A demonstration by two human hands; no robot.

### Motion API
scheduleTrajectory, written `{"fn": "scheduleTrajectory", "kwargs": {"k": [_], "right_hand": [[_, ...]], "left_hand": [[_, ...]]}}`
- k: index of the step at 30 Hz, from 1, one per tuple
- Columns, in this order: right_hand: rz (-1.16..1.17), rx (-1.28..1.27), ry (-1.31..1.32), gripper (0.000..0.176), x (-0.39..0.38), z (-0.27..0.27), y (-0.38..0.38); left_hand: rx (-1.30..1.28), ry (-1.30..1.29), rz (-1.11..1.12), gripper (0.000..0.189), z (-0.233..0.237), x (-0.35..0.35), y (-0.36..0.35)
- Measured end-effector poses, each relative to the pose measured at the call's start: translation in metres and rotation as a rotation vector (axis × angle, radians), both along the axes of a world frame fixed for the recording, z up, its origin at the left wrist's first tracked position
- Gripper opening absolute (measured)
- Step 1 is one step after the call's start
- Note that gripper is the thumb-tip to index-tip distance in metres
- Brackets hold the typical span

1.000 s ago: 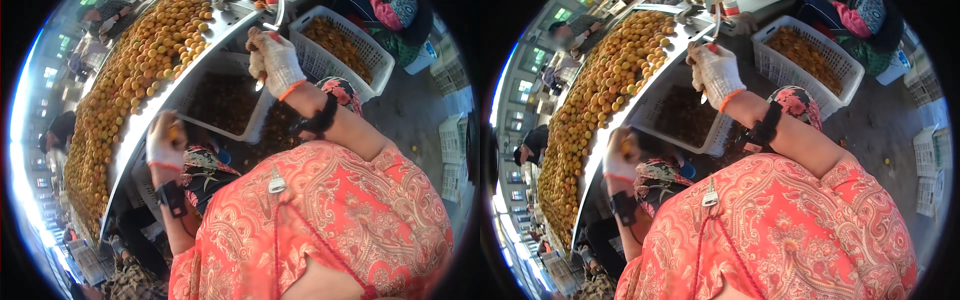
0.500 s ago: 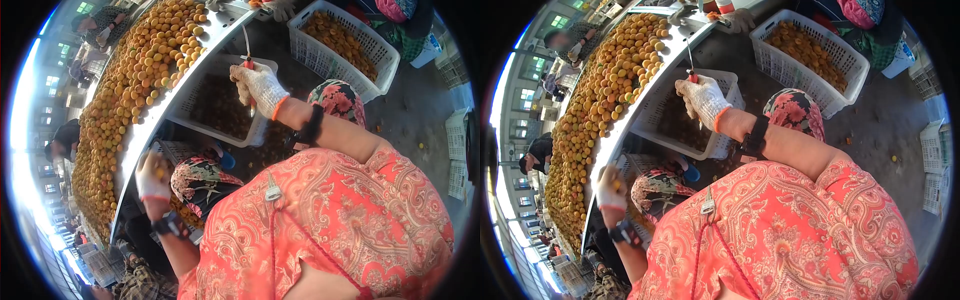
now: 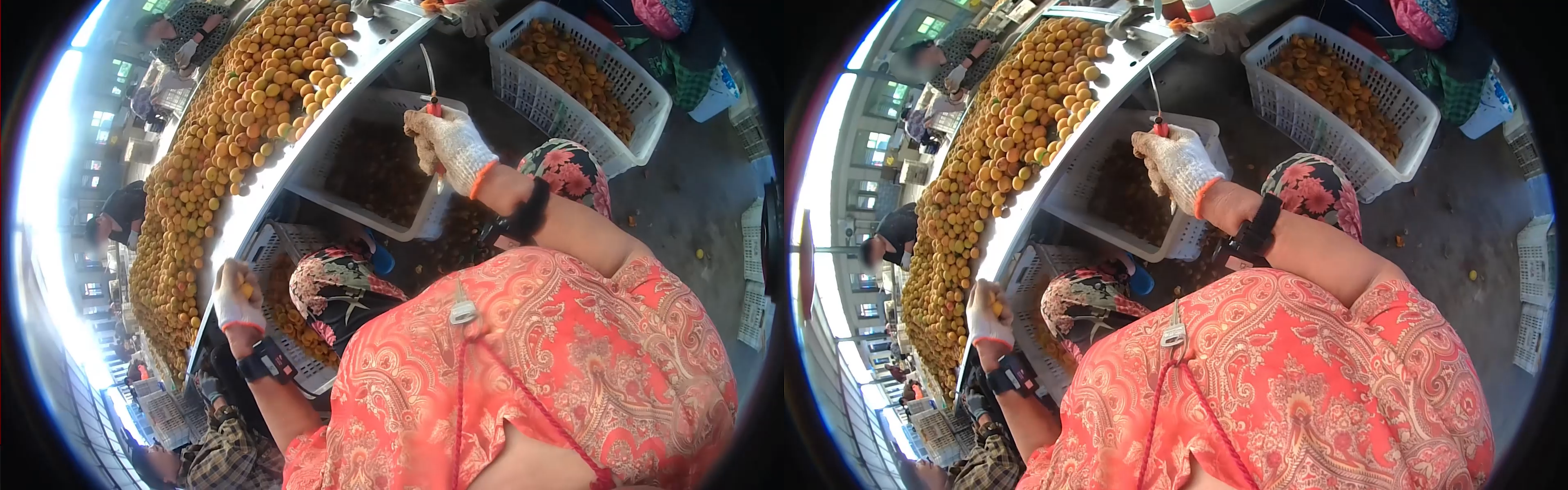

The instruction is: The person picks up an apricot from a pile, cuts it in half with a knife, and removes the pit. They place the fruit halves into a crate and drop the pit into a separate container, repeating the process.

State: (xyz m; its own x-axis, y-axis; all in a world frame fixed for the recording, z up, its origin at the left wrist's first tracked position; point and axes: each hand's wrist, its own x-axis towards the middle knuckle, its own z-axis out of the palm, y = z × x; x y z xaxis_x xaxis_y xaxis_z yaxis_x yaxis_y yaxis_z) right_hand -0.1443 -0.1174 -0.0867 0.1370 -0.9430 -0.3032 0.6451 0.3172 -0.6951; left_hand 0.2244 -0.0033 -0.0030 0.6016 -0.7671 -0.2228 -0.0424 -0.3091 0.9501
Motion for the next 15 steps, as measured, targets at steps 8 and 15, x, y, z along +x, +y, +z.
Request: {"fn": "scheduleTrajectory", "kwargs": {"k": [8, 15], "right_hand": [[0.014, -0.014, 0.004, 0.022, -0.004, 0.010, 0.003], [0.100, 0.037, 0.104, 0.019, 0.006, 0.011, 0.000]], "left_hand": [[0.330, -0.795, 0.197, 0.031, -0.038, 0.172, 0.048], [0.036, -0.357, -0.294, 0.028, 0.005, 0.040, -0.112]]}}
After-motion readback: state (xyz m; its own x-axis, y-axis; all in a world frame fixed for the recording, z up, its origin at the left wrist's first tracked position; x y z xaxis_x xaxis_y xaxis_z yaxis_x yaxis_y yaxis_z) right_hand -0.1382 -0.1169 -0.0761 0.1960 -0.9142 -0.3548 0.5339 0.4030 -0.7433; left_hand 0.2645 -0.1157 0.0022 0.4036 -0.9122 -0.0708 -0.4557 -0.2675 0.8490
